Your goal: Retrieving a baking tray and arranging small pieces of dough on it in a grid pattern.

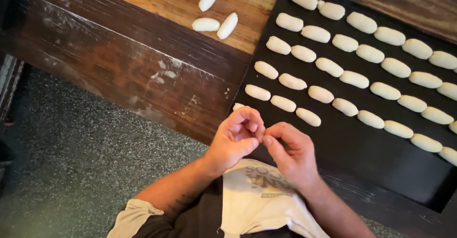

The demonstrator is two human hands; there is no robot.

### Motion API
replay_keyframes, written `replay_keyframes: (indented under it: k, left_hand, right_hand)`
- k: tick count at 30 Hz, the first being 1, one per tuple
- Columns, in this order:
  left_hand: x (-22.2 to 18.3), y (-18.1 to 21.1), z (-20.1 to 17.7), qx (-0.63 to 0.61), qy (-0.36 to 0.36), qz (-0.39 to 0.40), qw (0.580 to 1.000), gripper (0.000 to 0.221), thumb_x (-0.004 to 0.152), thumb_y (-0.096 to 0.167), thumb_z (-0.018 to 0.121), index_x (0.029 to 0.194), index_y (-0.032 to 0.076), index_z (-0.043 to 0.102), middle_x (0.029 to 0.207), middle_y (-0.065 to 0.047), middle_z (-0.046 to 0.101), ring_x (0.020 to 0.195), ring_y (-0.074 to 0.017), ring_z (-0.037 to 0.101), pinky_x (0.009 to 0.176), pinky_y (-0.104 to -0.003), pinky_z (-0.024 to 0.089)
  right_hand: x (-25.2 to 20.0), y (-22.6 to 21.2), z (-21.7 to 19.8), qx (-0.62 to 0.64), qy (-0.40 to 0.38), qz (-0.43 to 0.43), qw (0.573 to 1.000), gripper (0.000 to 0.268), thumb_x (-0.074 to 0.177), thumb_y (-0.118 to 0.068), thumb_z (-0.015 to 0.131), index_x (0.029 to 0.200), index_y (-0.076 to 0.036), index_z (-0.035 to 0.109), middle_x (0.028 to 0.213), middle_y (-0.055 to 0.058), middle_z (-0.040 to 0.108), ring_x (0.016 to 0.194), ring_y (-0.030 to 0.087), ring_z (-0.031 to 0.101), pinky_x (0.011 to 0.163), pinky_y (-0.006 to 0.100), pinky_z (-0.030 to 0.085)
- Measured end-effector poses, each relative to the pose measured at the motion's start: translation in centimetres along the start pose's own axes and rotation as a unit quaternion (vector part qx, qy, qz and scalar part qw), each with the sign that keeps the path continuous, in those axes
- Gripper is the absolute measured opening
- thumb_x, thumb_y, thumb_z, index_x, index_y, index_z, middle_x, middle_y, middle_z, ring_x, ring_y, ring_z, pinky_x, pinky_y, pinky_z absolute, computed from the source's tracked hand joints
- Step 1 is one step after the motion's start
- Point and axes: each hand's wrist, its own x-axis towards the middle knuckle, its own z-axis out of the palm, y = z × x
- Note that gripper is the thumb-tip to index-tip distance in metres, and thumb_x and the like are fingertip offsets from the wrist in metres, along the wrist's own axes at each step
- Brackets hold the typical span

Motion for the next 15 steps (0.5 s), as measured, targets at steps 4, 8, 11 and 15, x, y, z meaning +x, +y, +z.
replay_keyframes:
  k: [4, 8, 11, 15]
  left_hand:
    - [0.27, -0.80, -0.28, -0.058, 0.001, 0.008, 0.998, 0.035, 0.074, -0.024, 0.060, 0.102, -0.005, 0.053, 0.083, -0.012, 0.045, 0.077, -0.0291, 0.067, 0.076, -0.039, 0.060]
    - [0.33, -1.03, -0.32, -0.099, 0.000, 0.004, 0.995, 0.036, 0.074, -0.020, 0.065, 0.105, -0.004, 0.056, 0.088, -0.009, 0.043, 0.076, -0.0235, 0.065, 0.076, -0.042, 0.061]
    - [0.37, -0.83, -0.52, -0.114, -0.007, -0.007, 0.993, 0.034, 0.075, -0.018, 0.066, 0.104, -0.005, 0.056, 0.088, -0.008, 0.042, 0.075, -0.0226, 0.064, 0.075, -0.042, 0.060]
    - [0.65, -1.19, -0.86, -0.127, -0.024, -0.003, 0.992, 0.033, 0.075, -0.019, 0.064, 0.103, -0.006, 0.053, 0.086, -0.009, 0.040, 0.073, -0.0270, 0.065, 0.074, -0.045, 0.062]
  right_hand:
    - [0.08, 0.18, 0.02, -0.009, 0.013, -0.025, 1.000, 0.009, 0.091, 0.000, 0.070, 0.083, -0.001, 0.074, 0.069, 0.009, 0.062, 0.062, 0.016, 0.055, 0.060, 0.029, 0.050]
    - [-0.02, 0.16, -0.09, -0.009, 0.019, -0.026, 0.999, 0.009, 0.090, 0.002, 0.071, 0.082, -0.002, 0.074, 0.069, 0.008, 0.060, 0.062, 0.015, 0.054, 0.061, 0.028, 0.050]
    - [0.01, 0.17, -0.14, 0.020, 0.015, -0.030, 0.999, 0.011, 0.091, 0.002, 0.069, 0.081, 0.000, 0.072, 0.068, 0.009, 0.060, 0.061, 0.015, 0.052, 0.060, 0.028, 0.049]
    - [0.08, 0.28, -0.26, 0.029, 0.008, -0.040, 0.999, 0.009, 0.090, -0.001, 0.071, 0.081, -0.001, 0.072, 0.069, 0.009, 0.060, 0.062, 0.015, 0.053, 0.059, 0.028, 0.049]
